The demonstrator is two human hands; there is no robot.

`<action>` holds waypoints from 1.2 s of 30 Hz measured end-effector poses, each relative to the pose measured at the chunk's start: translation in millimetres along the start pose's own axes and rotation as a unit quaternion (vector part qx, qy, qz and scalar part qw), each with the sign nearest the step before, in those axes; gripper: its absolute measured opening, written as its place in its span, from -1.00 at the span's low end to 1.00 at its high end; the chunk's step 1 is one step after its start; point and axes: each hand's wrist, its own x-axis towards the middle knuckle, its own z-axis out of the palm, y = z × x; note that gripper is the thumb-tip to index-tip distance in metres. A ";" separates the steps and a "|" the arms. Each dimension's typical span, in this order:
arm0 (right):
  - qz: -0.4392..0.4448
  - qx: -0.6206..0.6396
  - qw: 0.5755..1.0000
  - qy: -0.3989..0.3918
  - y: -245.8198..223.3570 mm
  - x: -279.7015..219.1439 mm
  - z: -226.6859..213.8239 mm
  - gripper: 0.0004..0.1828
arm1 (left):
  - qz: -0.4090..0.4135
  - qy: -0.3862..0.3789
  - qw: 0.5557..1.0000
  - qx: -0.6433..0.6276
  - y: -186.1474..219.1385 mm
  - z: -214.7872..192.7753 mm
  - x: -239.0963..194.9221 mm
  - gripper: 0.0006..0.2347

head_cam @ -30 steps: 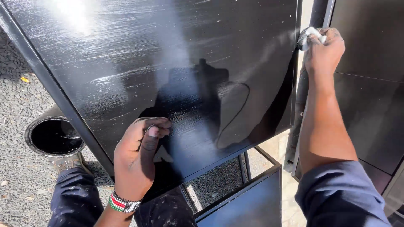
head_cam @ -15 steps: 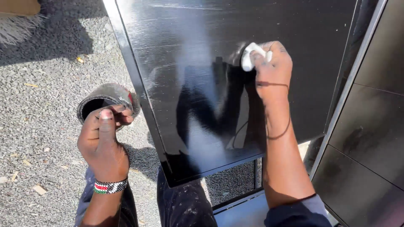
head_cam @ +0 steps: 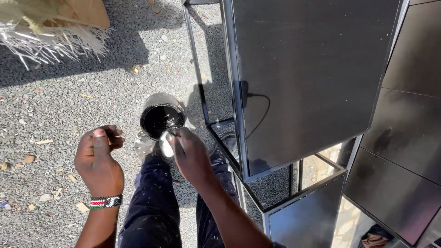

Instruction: The person applies a black finish to a metal cabinet door using a white cloth, repeatedly dipping the cloth into a paint can. Later, the person pours a clear liquid from a white plastic jug into the paint can.

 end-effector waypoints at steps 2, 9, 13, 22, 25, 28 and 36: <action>0.036 0.002 0.999 -0.027 -4.6 -16.7 1.1 -0.49 | -0.074 -0.019 0.995 0.059 -34.1 -17.2 11.8 -0.70; 0.242 0.000 0.968 -0.073 16.2 -17.1 0.7 -0.32 | -0.236 -0.077 0.959 0.134 -230.5 -24.5 49.9 -0.70; 0.243 0.072 0.966 -0.051 85.1 0.4 20.6 0.00 | -0.291 -0.125 0.934 0.168 -330.3 -2.3 67.6 -0.78; 0.410 0.564 0.715 -0.054 168.4 -15.0 81.6 -0.41 | -0.366 -0.190 0.908 0.075 -397.6 28.8 68.9 -0.23; 0.459 0.675 0.576 -0.046 162.6 -16.5 78.6 -0.73 | -0.394 -0.179 0.901 0.039 -435.1 38.0 50.4 -0.18; 0.446 0.708 0.543 -0.071 131.8 -20.7 68.5 -0.70 | -0.320 -0.141 0.937 0.020 -413.1 37.2 7.0 -0.41; 0.321 0.777 0.516 -0.163 189.4 -16.8 68.9 -0.64 | -0.543 -0.167 0.804 -0.174 -554.6 93.6 -25.2 -0.77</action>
